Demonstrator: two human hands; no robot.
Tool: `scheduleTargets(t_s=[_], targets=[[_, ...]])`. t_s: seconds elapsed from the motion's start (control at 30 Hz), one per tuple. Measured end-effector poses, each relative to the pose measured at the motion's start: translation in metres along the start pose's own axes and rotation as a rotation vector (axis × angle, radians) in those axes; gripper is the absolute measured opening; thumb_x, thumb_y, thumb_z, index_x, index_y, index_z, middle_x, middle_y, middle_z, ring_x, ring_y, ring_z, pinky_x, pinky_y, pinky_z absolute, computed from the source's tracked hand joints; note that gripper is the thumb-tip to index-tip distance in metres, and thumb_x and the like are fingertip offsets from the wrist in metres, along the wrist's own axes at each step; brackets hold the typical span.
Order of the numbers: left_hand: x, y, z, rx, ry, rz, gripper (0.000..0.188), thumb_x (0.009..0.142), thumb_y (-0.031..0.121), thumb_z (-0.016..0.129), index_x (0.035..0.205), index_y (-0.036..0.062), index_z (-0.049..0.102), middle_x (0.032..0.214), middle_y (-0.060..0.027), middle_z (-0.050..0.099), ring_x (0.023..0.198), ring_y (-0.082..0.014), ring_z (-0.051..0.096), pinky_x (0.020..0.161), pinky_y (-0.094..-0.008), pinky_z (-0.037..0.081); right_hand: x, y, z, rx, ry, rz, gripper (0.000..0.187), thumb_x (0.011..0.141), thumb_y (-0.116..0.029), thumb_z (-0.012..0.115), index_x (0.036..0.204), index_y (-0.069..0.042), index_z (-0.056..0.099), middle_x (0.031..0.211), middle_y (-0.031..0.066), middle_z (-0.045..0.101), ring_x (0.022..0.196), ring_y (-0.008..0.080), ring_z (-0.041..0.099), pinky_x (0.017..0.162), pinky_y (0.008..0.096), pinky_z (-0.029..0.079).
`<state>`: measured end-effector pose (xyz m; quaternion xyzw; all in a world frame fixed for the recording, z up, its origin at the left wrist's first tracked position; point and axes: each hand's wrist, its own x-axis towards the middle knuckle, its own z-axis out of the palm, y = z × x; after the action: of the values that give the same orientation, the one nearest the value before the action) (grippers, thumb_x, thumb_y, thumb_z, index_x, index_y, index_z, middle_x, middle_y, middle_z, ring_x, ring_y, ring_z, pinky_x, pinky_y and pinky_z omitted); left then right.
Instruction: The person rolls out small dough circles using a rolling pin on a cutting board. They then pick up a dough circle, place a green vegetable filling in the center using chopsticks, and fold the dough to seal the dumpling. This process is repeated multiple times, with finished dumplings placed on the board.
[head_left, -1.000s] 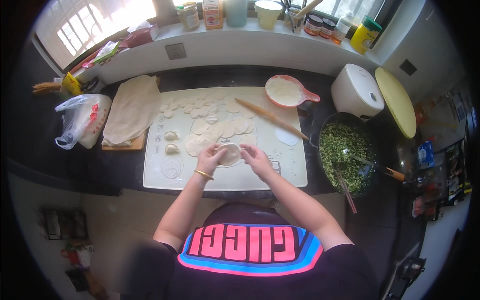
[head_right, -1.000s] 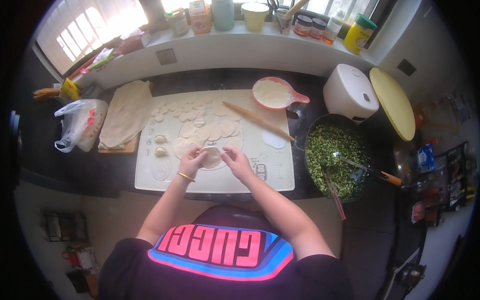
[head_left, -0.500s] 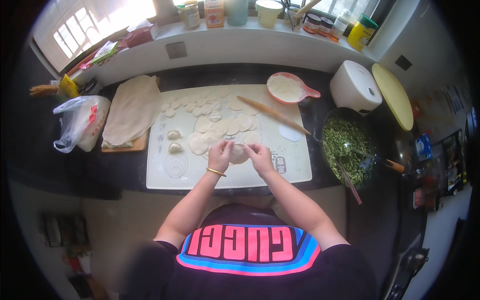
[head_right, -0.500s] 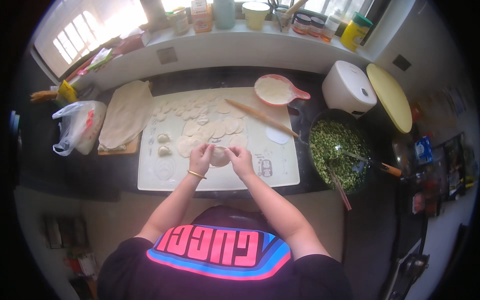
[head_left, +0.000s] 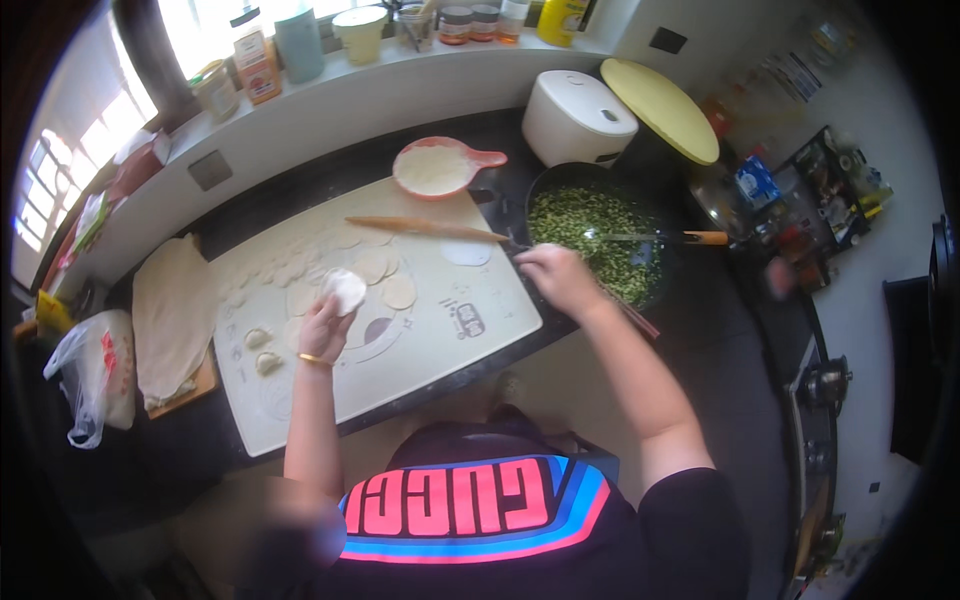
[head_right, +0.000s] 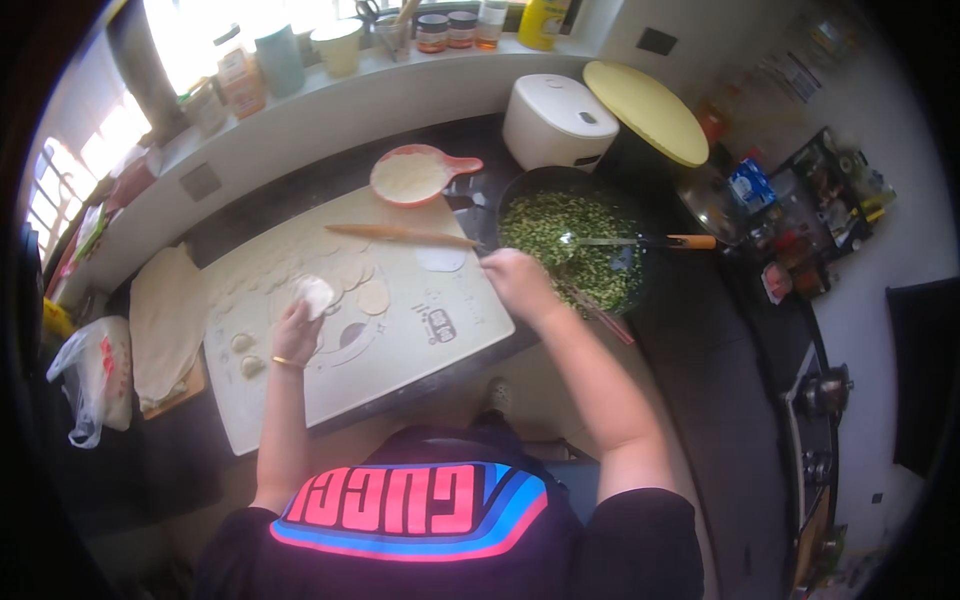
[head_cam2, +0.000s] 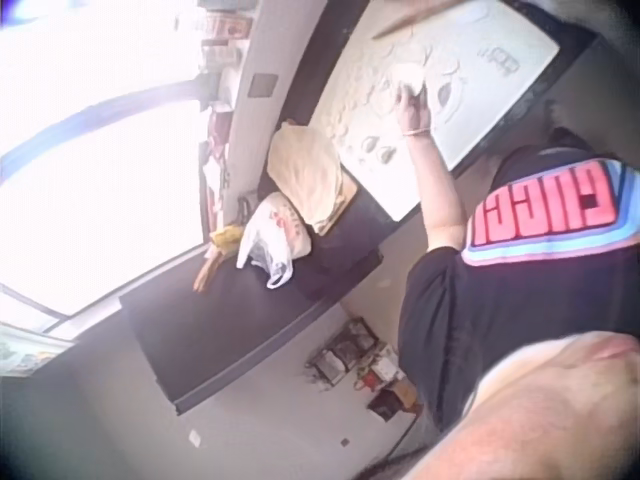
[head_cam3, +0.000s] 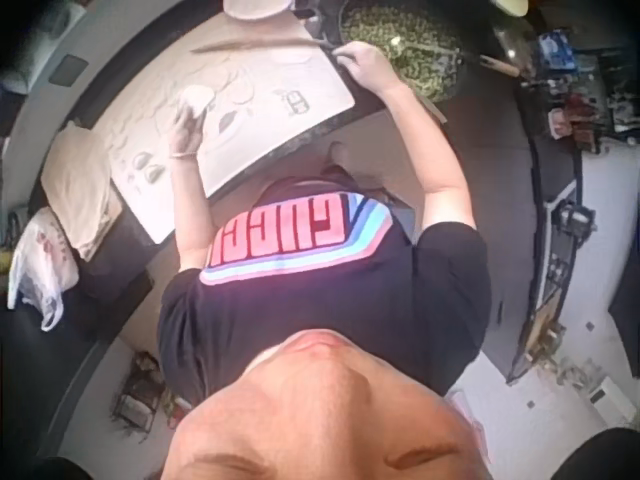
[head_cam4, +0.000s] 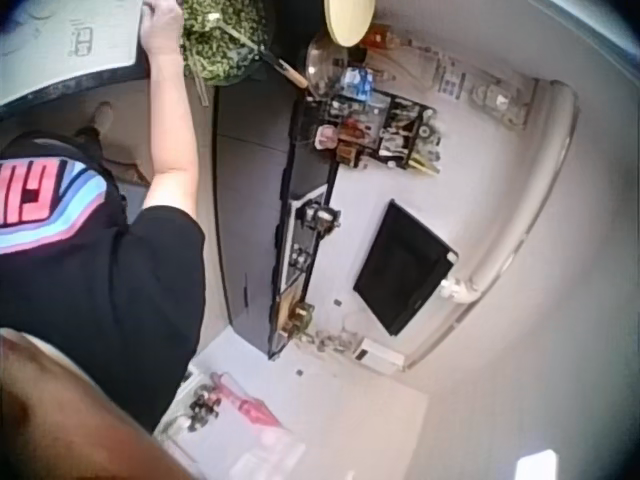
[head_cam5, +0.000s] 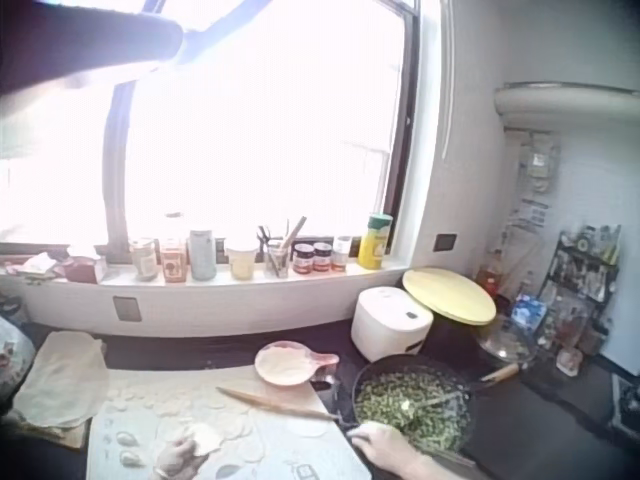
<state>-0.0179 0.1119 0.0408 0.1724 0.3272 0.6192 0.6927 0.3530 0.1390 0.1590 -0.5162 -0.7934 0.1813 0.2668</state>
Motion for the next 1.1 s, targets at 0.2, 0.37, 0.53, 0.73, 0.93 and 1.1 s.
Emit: scheduleTargets(t_s=[0.2,0.37,0.53,0.73,0.93,1.1], targets=[[0.003,-0.042,-0.003,-0.279,-0.147,-0.146,0.025,0.088,0.008,0.049,0.113,0.0071,0.050,0.108,-0.0075,0.058,0.097,-0.0196,0.058,0.079,-0.0297,0.052,-0.070,0.132,-0.107,-0.675,-0.444,0.007,0.028,0.075,-0.002,0.050,0.099,-0.011,0.061,0.093,0.0093,0.056,0.090,0.0275,0.057,0.075,0.0371,0.047],[0.002,-0.070,0.067,-0.552,-0.368,-0.298,0.034,0.089,0.016,0.049,0.122,0.0065,0.046,0.119,-0.0117,0.053,0.110,-0.0262,0.051,0.090,-0.0392,0.046,-0.074,0.140,-0.106,-0.471,-0.679,-0.320,0.026,0.076,-0.011,0.052,0.100,-0.016,0.060,0.095,0.0071,0.052,0.092,0.0262,0.055,0.075,0.0350,0.047],[0.022,-0.121,0.123,-0.453,-0.341,-0.341,0.039,0.088,0.020,0.051,0.123,0.0056,0.044,0.121,-0.0151,0.050,0.114,-0.0295,0.046,0.098,-0.0430,0.037,-0.069,0.160,-0.110,-0.218,-0.514,-0.379,0.015,0.068,-0.008,0.059,0.083,-0.008,0.060,0.096,0.0093,0.052,0.091,0.0257,0.054,0.072,0.0317,0.048],[0.023,-0.164,0.186,-0.422,-0.290,-0.371,0.035,0.089,0.018,0.049,0.119,0.0017,0.046,0.119,-0.0197,0.049,0.107,-0.0306,0.050,0.091,-0.0416,0.043,-0.052,0.199,-0.142,0.512,-0.027,0.196,0.015,0.083,-0.008,0.049,0.080,0.000,0.061,0.078,0.0077,0.060,0.071,0.0133,0.059,0.062,0.0256,0.048],[0.021,-0.186,0.182,-0.494,-0.212,-0.318,0.037,0.089,0.017,0.048,0.121,0.0010,0.043,0.124,-0.0222,0.045,0.109,-0.0333,0.049,0.095,-0.0422,0.041,-0.008,0.263,-0.190,0.694,0.227,0.306,0.018,0.087,-0.011,0.050,0.081,0.003,0.059,0.077,0.0083,0.061,0.070,0.0158,0.063,0.066,0.0258,0.053],[0.018,-0.190,0.183,-0.463,-0.101,-0.265,0.039,0.090,0.017,0.046,0.124,-0.0003,0.040,0.127,-0.0227,0.043,0.115,-0.0343,0.044,0.100,-0.0434,0.036,0.017,0.313,-0.158,0.667,0.302,0.418,0.016,0.082,-0.012,0.062,0.085,0.004,0.062,0.076,0.0103,0.064,0.065,0.0157,0.063,0.056,0.0249,0.053]])
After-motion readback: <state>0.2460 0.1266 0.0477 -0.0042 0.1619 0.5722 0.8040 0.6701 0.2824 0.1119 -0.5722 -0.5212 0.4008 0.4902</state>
